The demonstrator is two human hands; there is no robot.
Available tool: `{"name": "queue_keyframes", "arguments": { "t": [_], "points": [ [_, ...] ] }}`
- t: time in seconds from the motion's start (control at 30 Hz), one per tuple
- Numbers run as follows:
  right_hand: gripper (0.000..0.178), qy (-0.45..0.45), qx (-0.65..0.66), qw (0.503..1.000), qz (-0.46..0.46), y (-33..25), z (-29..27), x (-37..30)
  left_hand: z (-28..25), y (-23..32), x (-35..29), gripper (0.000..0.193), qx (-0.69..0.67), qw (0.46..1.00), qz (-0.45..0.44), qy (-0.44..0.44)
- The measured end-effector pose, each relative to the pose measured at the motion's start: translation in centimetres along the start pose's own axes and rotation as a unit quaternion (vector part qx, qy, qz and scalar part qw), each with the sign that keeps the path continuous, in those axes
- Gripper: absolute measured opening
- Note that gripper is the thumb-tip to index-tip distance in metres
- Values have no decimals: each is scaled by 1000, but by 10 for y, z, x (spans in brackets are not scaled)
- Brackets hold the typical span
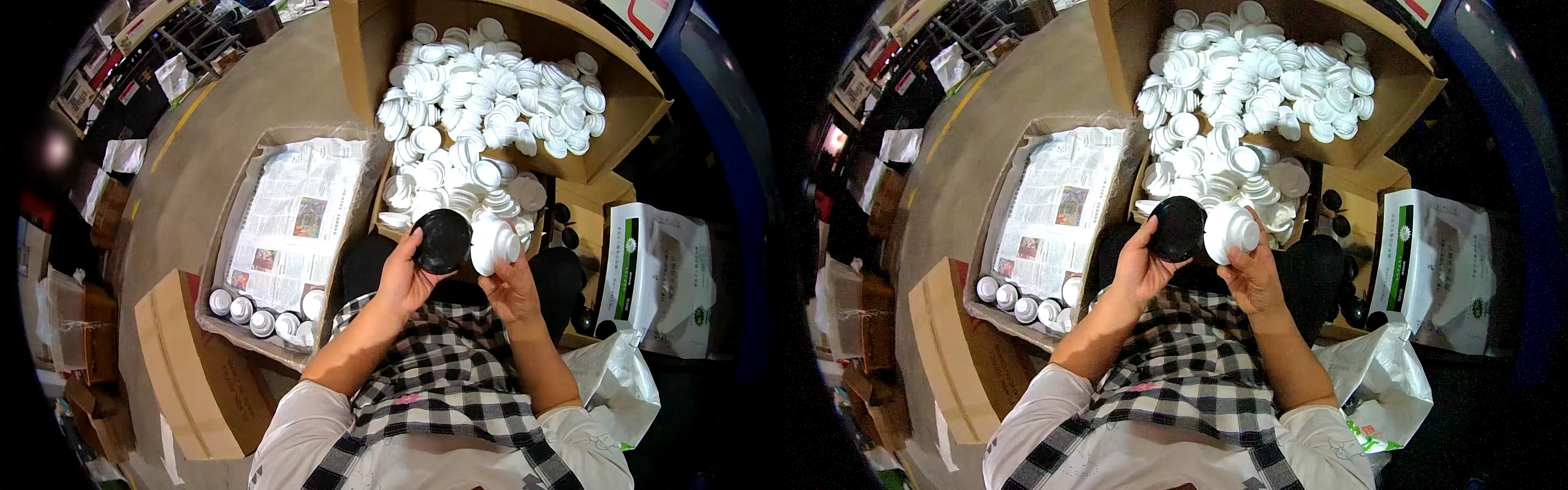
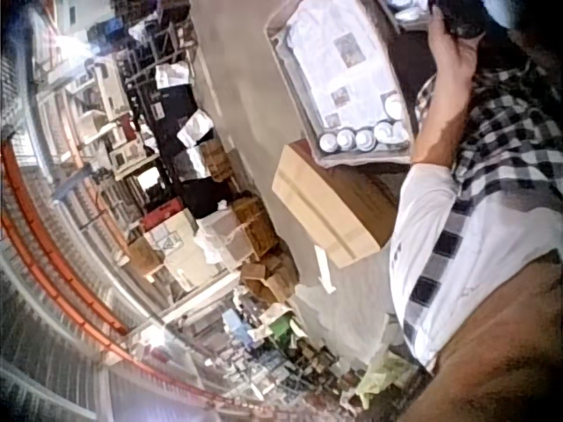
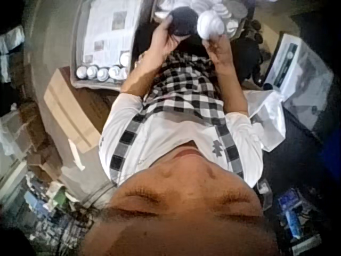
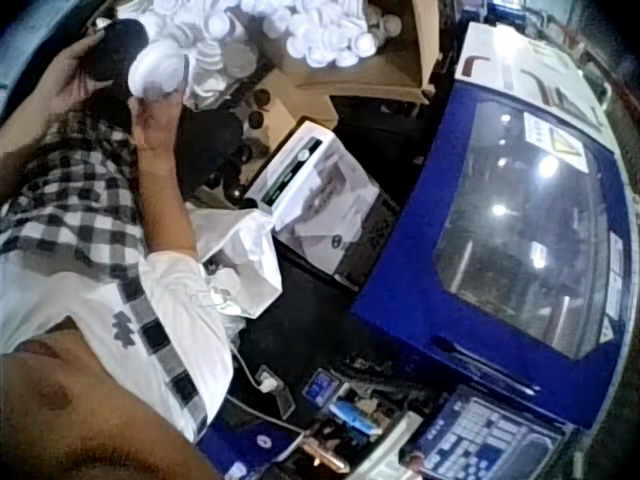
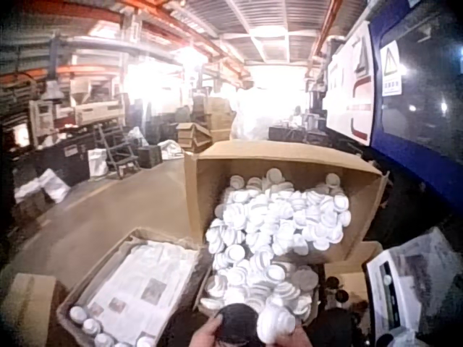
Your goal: The person repeatedly picks up black plastic containers and white lids, presses the lids onto the containers, and places the assembled units into a cardboard box. The person handles the items one at a time throughout the clip.
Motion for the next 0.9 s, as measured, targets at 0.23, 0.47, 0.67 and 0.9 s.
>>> {"name": "queue_keyframes", "arguments": {
  "t": [0.23,0.47,0.67,0.9],
  "points": [
    [55,28,-170,983,-69,-5,-2,-11,47,-1,-31,47,-78,991,-28,-107],
    [64,29,-329,922,-202,-17,21,-23,66,-6,-47,42,-37,994,40,-94],
    [66,-31,-456,848,-269,-18,47,-28,75,-22,-54,46,30,994,61,-83],
    [65,-55,-472,827,-301,-15,54,-32,83,-30,-65,52,113,986,88,-82]
  ]
}}
Point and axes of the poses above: each hand's wrist, its own x-axis towards the middle knuckle, its own z-axis out of the palm, y = z × x, the point moved 4 cm from there along x, towards the middle knuckle, and after that the axes turned 9 degrees about -y, right-handed, at the moved point
